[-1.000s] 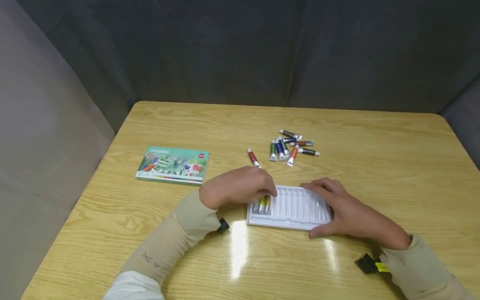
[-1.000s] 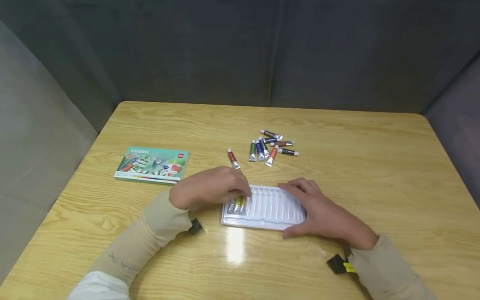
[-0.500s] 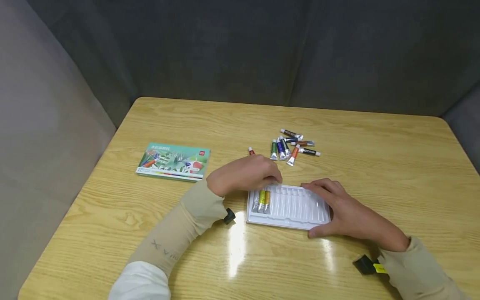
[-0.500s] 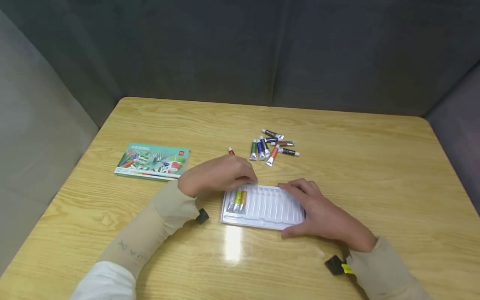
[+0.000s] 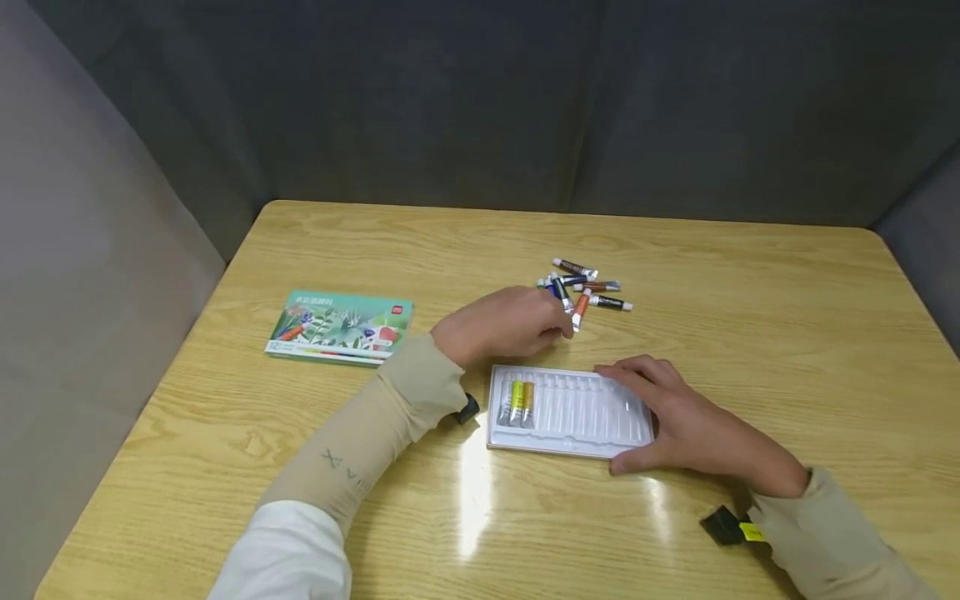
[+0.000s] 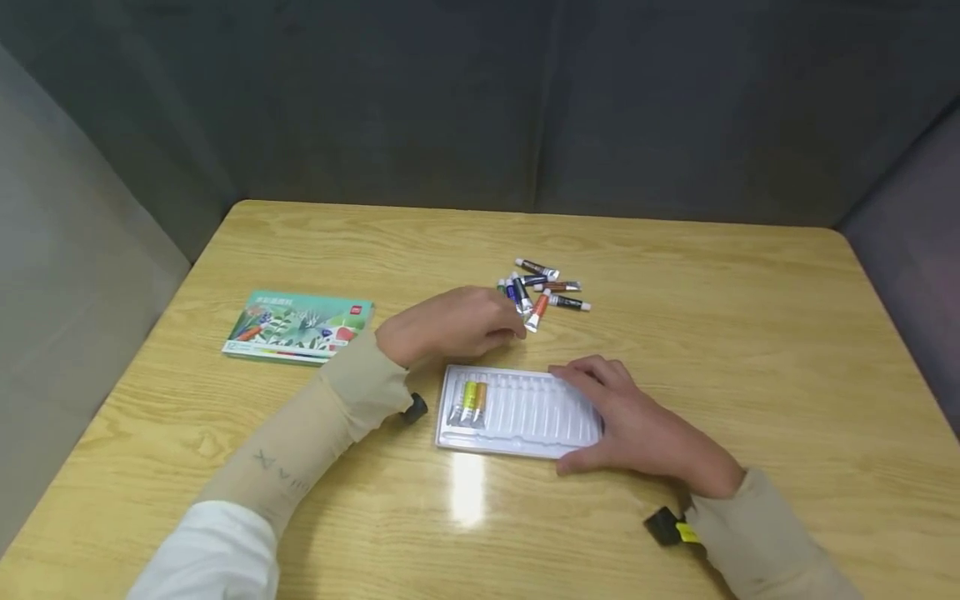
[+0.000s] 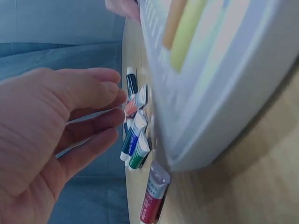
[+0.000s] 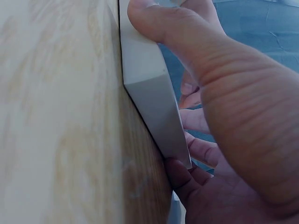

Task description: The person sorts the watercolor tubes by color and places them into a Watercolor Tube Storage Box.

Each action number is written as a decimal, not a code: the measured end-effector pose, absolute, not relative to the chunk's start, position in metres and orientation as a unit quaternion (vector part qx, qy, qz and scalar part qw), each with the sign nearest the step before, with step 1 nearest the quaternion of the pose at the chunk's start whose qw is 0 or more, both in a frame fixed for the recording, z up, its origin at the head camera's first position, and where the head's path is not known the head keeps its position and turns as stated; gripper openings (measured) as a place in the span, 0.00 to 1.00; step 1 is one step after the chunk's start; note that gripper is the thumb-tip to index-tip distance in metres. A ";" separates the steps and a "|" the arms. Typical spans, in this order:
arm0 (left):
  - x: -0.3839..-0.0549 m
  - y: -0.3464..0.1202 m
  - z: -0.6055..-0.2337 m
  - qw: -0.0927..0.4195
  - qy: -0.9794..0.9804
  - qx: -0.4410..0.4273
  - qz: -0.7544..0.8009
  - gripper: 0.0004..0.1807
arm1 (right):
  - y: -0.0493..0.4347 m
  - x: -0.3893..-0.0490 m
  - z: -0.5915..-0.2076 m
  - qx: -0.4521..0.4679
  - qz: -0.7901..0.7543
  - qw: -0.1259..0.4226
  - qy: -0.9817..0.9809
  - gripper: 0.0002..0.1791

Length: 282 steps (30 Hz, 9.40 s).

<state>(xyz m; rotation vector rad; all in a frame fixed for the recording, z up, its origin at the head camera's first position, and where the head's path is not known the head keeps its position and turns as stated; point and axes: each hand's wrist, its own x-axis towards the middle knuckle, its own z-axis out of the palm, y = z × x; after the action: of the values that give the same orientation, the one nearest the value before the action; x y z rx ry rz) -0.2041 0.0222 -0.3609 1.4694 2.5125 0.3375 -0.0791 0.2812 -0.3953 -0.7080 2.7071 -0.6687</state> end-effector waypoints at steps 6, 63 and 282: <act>-0.218 0.029 -0.362 0.094 0.858 0.493 0.108 0.13 | 0.282 -0.080 -0.396 -0.246 -0.232 0.130 0.932 0.62; -0.225 0.059 -0.349 0.069 0.821 0.567 0.003 0.12 | 0.289 -0.081 -0.394 -0.250 -0.235 0.128 0.931 0.62; -0.155 -0.015 -0.358 0.067 0.834 0.533 0.127 0.12 | 0.291 -0.084 -0.395 -0.241 -0.228 0.131 0.934 0.62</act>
<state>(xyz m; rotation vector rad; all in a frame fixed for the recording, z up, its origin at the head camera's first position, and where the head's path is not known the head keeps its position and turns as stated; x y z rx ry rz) -0.1554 -0.0151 -0.3577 1.6074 2.5132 0.3822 -0.0843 0.2912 -0.3950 -0.7006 2.7124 -0.6616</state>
